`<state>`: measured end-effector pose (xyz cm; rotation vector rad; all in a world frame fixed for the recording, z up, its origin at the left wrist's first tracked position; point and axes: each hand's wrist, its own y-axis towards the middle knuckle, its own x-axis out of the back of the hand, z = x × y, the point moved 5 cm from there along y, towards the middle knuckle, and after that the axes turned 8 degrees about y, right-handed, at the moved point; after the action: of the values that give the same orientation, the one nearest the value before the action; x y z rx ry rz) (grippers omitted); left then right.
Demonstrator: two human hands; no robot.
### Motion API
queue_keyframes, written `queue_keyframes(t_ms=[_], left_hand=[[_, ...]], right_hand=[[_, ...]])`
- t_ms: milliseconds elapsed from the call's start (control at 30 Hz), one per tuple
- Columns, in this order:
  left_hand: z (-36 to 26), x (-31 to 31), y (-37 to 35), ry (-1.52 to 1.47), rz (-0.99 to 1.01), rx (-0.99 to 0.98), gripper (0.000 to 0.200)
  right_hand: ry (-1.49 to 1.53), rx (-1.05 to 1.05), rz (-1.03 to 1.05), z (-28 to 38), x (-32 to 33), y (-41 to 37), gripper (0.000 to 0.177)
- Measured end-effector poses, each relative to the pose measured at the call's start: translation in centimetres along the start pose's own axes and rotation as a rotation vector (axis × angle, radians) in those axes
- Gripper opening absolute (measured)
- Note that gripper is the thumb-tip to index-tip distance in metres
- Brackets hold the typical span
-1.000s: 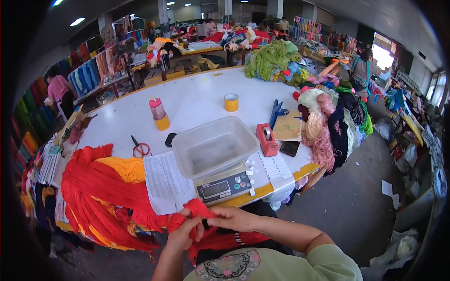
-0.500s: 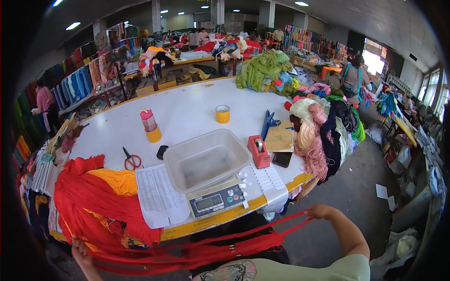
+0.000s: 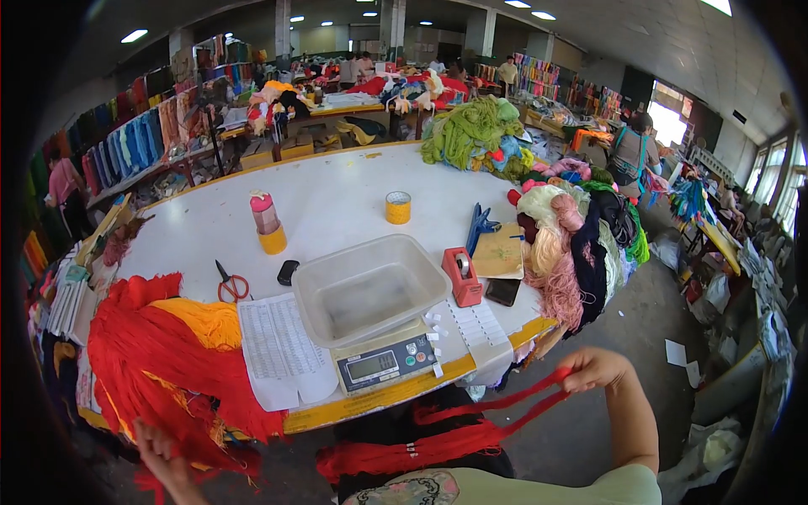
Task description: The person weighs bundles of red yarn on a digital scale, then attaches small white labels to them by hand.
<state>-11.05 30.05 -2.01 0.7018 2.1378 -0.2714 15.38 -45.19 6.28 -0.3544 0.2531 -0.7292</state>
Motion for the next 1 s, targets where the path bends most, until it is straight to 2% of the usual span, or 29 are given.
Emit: queue_keyframes(t_ms=[33, 67, 100, 133, 167, 200, 233, 267, 333, 400, 467, 533, 600, 633, 733, 800, 867, 933, 967, 1000], left_hand=[[3.0, -3.8, -2.1, 0.167, 0.01, -0.056, 0.02], [6.1, -5.5, -3.2, 0.24, 0.022, -0.026, 0.017], [9.0, -7.0, -4.3, 0.442, -0.133, -0.025, 0.015], [12.0, -9.4, -5.7, 0.452, -0.056, 0.031, 0.013], [14.7, -10.1, -6.1, 0.567, -0.118, 0.071, 0.011], [17.8, -9.7, -5.9, 0.563, -0.013, 0.067, 0.01], [19.5, -11.4, -7.0, 0.641, 0.093, 0.039, 0.009], [21.2, -12.6, -8.0, 0.673, 0.142, 0.147, 0.01], [25.0, -10.6, -7.4, 0.832, 0.274, 0.134, 0.012], [25.5, -10.7, -7.0, 1.061, 0.386, -0.112, 0.014], [25.2, -11.1, -7.1, 0.96, 0.345, 0.056, 0.014], [25.1, -10.0, -6.9, 0.851, 0.301, 0.208, 0.015], [24.9, -10.1, -6.7, 0.788, 0.284, 0.233, 0.015], [24.8, -10.1, -6.8, 0.798, 0.281, 0.234, 0.015], [25.0, -9.6, -6.9, 0.831, 0.278, 0.222, 0.014], [25.5, -9.0, -6.6, 0.866, 0.287, 0.169, 0.013], [25.4, -9.4, -6.7, 0.836, 0.31, 0.116, 0.012], [25.2, -9.6, -6.9, 0.844, 0.315, 0.117, 0.012], [25.1, -9.9, -7.0, 0.861, 0.329, 0.096, 0.012], [24.9, -10.0, -7.1, 0.881, 0.339, 0.074, 0.012]], right_hand=[[0.006, 0.128, 0.065, 4.2, -2.3, -0.2, 0.026], [0.092, 0.366, 0.109, 7.5, -3.8, 0.0, 0.024], [0.169, 0.617, 0.165, 11.2, -5.9, 0.6, 0.024], [0.15, 0.784, 0.11, 14.7, -7.7, 1.0, 0.025], [0.127, 0.933, 0.175, 17.9, -9.1, 1.9, 0.027], [0.161, 0.995, 0.173, 20.7, -10.7, 2.4, 0.028], [0.179, 1.073, 0.283, 23.5, -12.0, 3.1, 0.028], [0.201, 1.146, 0.396, 26.3, -13.0, 3.9, 0.028], [0.084, 1.262, 0.393, 31.8, -14.9, 5.0, 0.029], [-0.013, 1.414, 0.213, 37.0, -16.3, 6.4, 0.025], [-0.069, 1.573, 0.257, 41.2, -17.6, 7.1, 0.021], [-0.145, 1.598, 0.238, 45.4, -16.5, 8.2, 0.021], [-0.111, 1.677, 0.196, 47.1, -16.5, 9.5, 0.019], [-0.104, 1.716, 0.168, 47.3, -16.7, 9.9, 0.019], [-0.078, 1.502, 0.244, 44.0, -16.2, 15.6, 0.017], [-0.479, 1.312, 0.06, 39.3, -15.8, 18.7, 0.026], [-1.017, 1.104, -0.202, 31.8, -14.0, 22.3, 0.025], [-1.048, 0.844, -0.136, 21.9, -14.4, 25.3, 0.028], [-1.444, 0.722, -0.269, 19.0, -15.4, 24.7, 0.027], [-1.538, 0.835, -0.303, 16.0, -15.9, 24.1, 0.019]])
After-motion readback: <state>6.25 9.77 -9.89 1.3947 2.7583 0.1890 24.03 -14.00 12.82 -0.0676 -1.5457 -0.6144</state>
